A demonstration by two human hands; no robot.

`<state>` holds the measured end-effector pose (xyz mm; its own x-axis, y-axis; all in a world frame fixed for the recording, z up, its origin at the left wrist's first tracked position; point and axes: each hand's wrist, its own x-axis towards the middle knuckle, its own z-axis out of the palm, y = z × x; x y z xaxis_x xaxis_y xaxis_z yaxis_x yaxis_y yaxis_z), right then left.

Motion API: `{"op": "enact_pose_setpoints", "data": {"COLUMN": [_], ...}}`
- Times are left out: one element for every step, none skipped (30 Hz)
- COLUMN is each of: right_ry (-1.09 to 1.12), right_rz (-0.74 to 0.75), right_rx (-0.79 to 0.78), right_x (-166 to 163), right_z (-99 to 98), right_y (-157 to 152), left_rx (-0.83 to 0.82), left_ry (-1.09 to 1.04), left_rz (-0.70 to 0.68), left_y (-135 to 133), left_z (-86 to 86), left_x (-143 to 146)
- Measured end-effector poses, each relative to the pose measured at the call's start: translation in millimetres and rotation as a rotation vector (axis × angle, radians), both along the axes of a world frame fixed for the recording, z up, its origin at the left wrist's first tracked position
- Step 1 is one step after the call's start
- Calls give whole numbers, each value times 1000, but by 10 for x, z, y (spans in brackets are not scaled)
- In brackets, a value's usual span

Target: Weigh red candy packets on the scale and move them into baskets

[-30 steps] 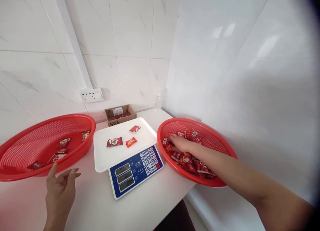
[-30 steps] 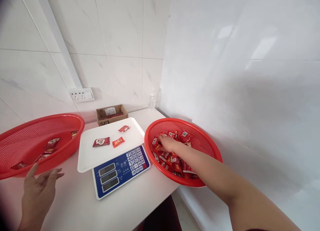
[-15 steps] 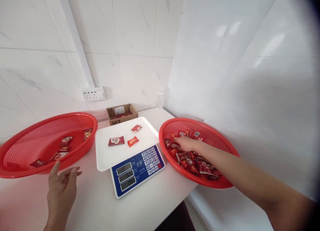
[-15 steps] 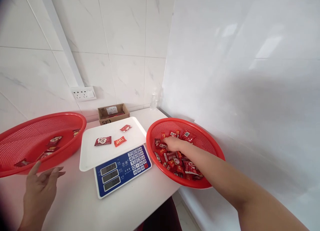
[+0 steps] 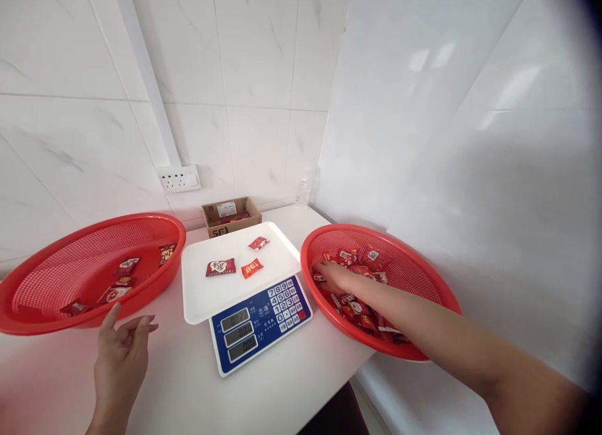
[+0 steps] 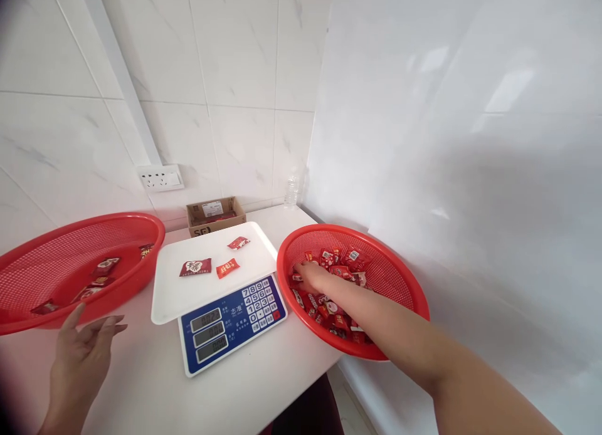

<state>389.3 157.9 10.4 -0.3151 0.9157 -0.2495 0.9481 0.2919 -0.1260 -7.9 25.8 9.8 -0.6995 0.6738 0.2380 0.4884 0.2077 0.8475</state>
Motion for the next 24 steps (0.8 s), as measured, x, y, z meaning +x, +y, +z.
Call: {"op": "enact_pose_setpoints", "data": {"right_ry": [-3,-4,-3,-1,1,4,6,3,14,52,128,237,365,489,589,650,682,694,702,709,717,722,731,741], "right_rz": [2,6,8,3,-11,-32,-60,-89,-119,-147,-173,-194,-210,-213,-202,-175,-143,-111,-92,-90,-107,-132,-162,-187], "right_rx": [6,10,14,22,36,57,87,125,176,227,263,277,267,239,198,152,112,74,42,16,3,2,10,16], "right_x": [-8,-6,4,20,39,58,73,82,79,63,33,-14,-75,-149,-234,-324,-417,-508,-591,-663,-722,-766,-794,-809], "right_z": [0,13,39,77,129,193,269,354,447,543,637,723,796,852,889,908,911,904,892,880,872,870,875,886], "right_y": [-19,-36,-48,-53,-49,-36,-13,18,52,85,113,133,144,147,142,133,122,111,102,95,89,86,85,85], "left_rx": [-15,-25,-25,-16,-2,9,17,24,31,40,51,60,65,63,54,43,35,33,34,36,40,43,46,50], "left_ry": [-2,-7,-13,-17,-19,-15,-6,3,7,7,6,6,8,12,17,20,22,22,21,19,19,19,18,18], "left_rz": [-31,-59,-74,-77,-81,-85,-87,-90,-96,-102,-111,-122,-132,-137,-139,-136,-131,-126,-125,-125,-124,-123,-123,-122], "left_y": [4,7,9,9,6,2,-3,-8,-12,-16,-20,-24,-29,-35,-41,-48,-53,-58,-61,-62,-62,-61,-60,-58], "left_z": [-26,-50,-72,-90,-101,-109,-113,-117,-122,-129,-137,-144,-148,-149,-145,-138,-128,-118,-110,-105,-104,-105,-108,-111], "left_x": [-15,-29,-41,-50,-55,-58,-59,-60,-62,-66,-70,-74,-76,-76,-73,-67,-61,-56,-53,-52,-55,-59,-65,-70]}}
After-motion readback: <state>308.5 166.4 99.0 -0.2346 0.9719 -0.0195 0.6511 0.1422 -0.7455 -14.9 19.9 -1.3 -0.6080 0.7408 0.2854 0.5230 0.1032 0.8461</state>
